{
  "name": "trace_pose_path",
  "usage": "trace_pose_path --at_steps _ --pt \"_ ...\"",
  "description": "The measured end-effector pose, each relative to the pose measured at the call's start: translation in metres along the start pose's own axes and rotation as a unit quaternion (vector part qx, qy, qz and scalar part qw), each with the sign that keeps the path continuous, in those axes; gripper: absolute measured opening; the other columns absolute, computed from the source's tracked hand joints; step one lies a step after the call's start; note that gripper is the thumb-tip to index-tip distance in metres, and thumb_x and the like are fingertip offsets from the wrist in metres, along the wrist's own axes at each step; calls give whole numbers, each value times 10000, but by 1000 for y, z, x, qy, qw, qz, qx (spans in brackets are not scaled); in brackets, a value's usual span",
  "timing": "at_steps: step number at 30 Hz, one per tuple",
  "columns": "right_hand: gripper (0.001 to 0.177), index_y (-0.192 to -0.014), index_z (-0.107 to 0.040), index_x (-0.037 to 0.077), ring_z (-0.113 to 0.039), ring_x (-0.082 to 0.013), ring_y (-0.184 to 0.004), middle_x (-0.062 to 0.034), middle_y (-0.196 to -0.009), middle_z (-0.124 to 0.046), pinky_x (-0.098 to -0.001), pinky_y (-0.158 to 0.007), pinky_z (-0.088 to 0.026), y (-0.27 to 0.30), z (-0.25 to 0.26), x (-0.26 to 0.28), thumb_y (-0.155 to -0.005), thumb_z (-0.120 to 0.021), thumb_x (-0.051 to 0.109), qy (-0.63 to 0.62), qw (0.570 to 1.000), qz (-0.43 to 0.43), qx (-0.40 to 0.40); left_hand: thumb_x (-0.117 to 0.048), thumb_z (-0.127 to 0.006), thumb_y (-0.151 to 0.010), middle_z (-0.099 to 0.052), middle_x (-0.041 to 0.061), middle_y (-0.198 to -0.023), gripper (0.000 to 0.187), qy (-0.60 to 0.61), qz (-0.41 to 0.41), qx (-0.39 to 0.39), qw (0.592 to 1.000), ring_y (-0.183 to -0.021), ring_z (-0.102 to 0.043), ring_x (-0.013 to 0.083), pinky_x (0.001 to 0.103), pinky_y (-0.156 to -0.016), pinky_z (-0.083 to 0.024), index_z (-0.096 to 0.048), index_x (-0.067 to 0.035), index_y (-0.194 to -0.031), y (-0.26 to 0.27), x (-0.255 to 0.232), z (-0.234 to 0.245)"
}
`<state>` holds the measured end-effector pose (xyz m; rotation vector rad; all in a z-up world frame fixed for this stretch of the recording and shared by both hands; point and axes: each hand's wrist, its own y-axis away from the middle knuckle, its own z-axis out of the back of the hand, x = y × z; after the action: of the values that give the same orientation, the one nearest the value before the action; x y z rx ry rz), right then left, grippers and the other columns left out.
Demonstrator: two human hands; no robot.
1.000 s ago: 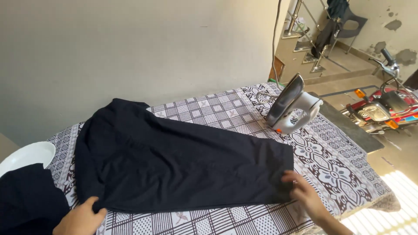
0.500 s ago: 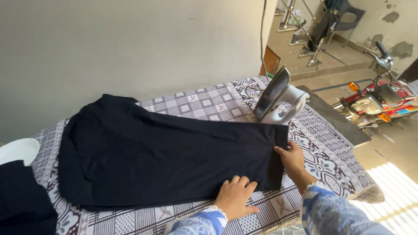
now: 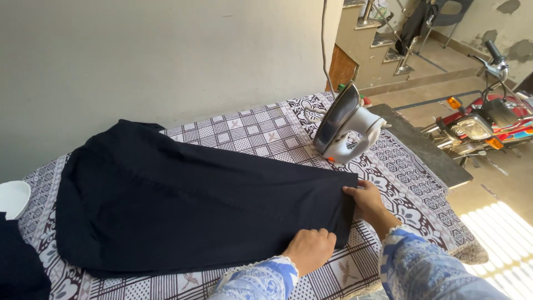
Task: Ironing and folding a black garment on an ironing board.
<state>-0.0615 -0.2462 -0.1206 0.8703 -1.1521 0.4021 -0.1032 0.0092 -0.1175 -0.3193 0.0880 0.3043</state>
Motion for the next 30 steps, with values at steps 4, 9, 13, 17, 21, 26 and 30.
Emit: trace_pose_path --at_steps 4,9,13,17,21,26,30 --pt "644 -1381 -549 -15 -638 -197 -678 -133 -886 -694 -340 -551 -511 -20 49 -26 -816 -829 118 56 994 76 -57 -119 -595 -953 -674 161 -836 107 100 27 -26 994 -674 -706 324 437 -562 -564 -611 -16 -932 -25 -26 -12" --pt "559 -1322 -609 -37 -692 -210 -722 -144 -908 -727 -342 -586 -550 -2 111 -19 -821 -804 117 11 989 80 -125 -186 -630 -977 -689 170 -898 166 245 39 -80 965 -786 -699 376 485 -683 -557 -607 -24 -950 -66 -74 -24" --pt "591 -1364 -588 -26 -619 -225 -686 -130 -873 -689 -362 -542 -471 13 134 -28 -854 -811 171 -3 992 40 -116 -256 -637 -1021 -696 146 -1016 189 232 41 2 972 -951 -702 353 497 -780 -554 -641 -67 -1033 -64 -79 -15" --pt "784 -1466 -415 4 -655 -255 -703 -159 -914 -689 -378 -525 -484 66 132 -20 -807 -817 140 8 1000 -6 -24 -425 -757 -787 -645 114 -1169 457 130 -12 38 991 -1183 -570 307 507 -907 -422 -688 -82 -1081 -43 -71 24" --pt "934 -1542 -317 82 -682 -286 -754 -228 -999 -692 -397 -577 -520 85 140 -25 -755 -819 55 96 995 -17 12 -485 -741 -831 -616 111 -1337 571 136 -76 -81 985 -1324 -543 290 481 -977 -400 -683 -97 -1246 -22 -60 -5" --pt "917 -1514 -344 59 -688 -354 -918 -274 -1115 -667 -452 -758 -559 82 133 -22 -737 -832 83 225 972 57 -40 -455 -706 -894 -619 100 -1334 494 157 15 -66 985 -1248 -567 277 483 -949 -401 -679 -116 -1253 28 -28 25" --pt "838 -1418 -474 27 -577 -429 -1138 -263 -1253 -585 -493 -972 -487 137 59 17 -696 -868 184 464 793 370 -137 -294 -692 -834 -659 34 -1234 361 51 146 -76 985 -1165 -597 236 498 -919 -384 -702 -144 -1162 104 36 60"
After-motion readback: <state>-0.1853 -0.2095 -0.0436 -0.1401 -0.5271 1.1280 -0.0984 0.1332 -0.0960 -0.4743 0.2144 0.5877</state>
